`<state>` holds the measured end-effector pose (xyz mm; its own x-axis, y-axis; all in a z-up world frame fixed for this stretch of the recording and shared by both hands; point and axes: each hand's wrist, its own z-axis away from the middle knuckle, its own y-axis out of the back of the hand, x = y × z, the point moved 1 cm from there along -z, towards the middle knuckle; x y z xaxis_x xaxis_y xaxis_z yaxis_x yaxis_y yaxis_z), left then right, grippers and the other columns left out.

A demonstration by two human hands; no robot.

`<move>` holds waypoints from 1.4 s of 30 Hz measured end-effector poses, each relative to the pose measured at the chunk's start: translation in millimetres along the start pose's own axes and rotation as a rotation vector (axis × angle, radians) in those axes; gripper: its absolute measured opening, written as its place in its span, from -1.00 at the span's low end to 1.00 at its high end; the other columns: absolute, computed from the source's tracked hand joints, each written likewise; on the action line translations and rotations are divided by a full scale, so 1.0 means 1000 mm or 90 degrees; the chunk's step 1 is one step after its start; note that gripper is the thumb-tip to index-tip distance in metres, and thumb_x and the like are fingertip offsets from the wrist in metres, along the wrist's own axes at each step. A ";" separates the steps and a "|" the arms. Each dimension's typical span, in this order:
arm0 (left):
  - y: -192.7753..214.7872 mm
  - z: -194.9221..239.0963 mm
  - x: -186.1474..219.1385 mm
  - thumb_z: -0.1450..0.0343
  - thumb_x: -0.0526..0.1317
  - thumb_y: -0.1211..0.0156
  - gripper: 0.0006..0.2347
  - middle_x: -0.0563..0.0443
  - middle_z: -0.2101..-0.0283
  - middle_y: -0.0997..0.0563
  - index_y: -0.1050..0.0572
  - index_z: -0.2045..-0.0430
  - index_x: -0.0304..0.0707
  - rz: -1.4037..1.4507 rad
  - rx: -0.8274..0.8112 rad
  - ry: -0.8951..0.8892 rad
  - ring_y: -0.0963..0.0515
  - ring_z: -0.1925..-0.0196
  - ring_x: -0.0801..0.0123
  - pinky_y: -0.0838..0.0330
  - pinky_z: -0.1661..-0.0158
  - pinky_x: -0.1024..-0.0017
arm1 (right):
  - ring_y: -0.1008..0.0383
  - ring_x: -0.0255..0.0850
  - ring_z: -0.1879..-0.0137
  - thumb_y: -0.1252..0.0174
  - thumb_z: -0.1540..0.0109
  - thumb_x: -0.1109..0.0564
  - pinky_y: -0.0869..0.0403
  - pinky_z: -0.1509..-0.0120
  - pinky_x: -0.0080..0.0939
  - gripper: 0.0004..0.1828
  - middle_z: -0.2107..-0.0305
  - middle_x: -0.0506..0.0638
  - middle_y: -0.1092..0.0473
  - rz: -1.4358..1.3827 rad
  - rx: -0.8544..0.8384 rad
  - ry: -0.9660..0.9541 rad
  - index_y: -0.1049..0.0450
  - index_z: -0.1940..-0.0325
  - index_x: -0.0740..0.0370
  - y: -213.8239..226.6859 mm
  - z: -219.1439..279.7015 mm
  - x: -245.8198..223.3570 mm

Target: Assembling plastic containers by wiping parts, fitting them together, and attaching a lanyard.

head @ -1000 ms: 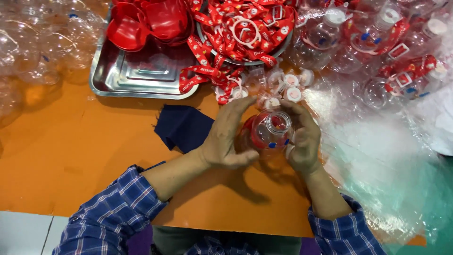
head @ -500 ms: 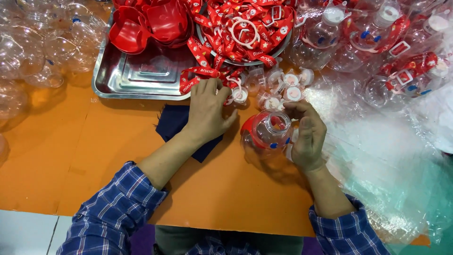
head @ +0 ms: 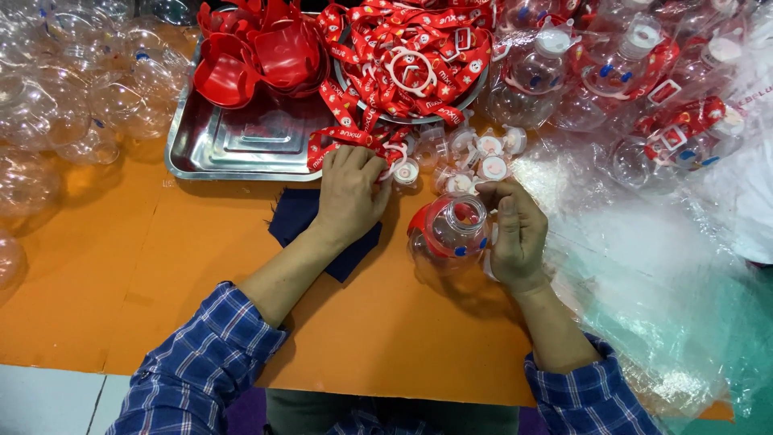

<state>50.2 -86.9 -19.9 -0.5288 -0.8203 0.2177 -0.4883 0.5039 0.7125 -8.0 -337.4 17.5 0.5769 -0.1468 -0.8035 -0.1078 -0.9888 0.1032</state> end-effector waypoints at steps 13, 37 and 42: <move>0.076 -0.049 0.010 -0.53 -0.23 -0.22 -0.88 -0.13 -0.08 -0.54 -0.63 0.16 -0.24 0.506 0.252 0.166 -0.50 -0.16 0.19 -0.32 -0.19 0.18 | -0.51 -0.10 0.20 0.27 -0.49 -0.01 -0.51 0.08 -0.13 -0.49 0.38 0.19 -0.44 0.034 0.067 0.037 -0.50 0.04 0.43 0.016 -0.006 -0.005; 0.165 -0.009 0.104 -0.51 -0.16 -0.06 -0.73 -0.02 0.59 -0.50 -0.62 0.29 -0.45 1.113 -0.181 0.391 -0.29 0.58 0.60 -0.11 0.58 0.68 | -0.34 -0.37 0.61 -0.05 -0.41 0.01 -0.26 0.57 -0.49 -0.59 0.67 0.09 -0.42 -0.217 -0.153 -0.278 -0.44 0.43 0.33 -0.002 -0.004 -0.137; 0.163 -0.004 0.099 -0.42 -0.44 -0.08 -0.88 0.14 0.74 -0.33 -0.57 0.47 -0.51 0.969 -0.184 0.281 -0.21 0.69 0.69 -0.10 0.65 0.72 | 0.02 -0.50 0.72 -0.05 -0.36 0.09 -0.22 0.58 -0.49 -0.69 0.78 -0.25 0.01 -0.372 -0.264 -0.374 -0.48 0.38 0.33 0.018 -0.004 -0.142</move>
<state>-78.7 -86.8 120.3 -0.1197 0.3339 0.9350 0.4449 0.8599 -0.2502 -89.1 -334.2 135.8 -0.0668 0.3035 -0.9505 0.4344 -0.8487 -0.3015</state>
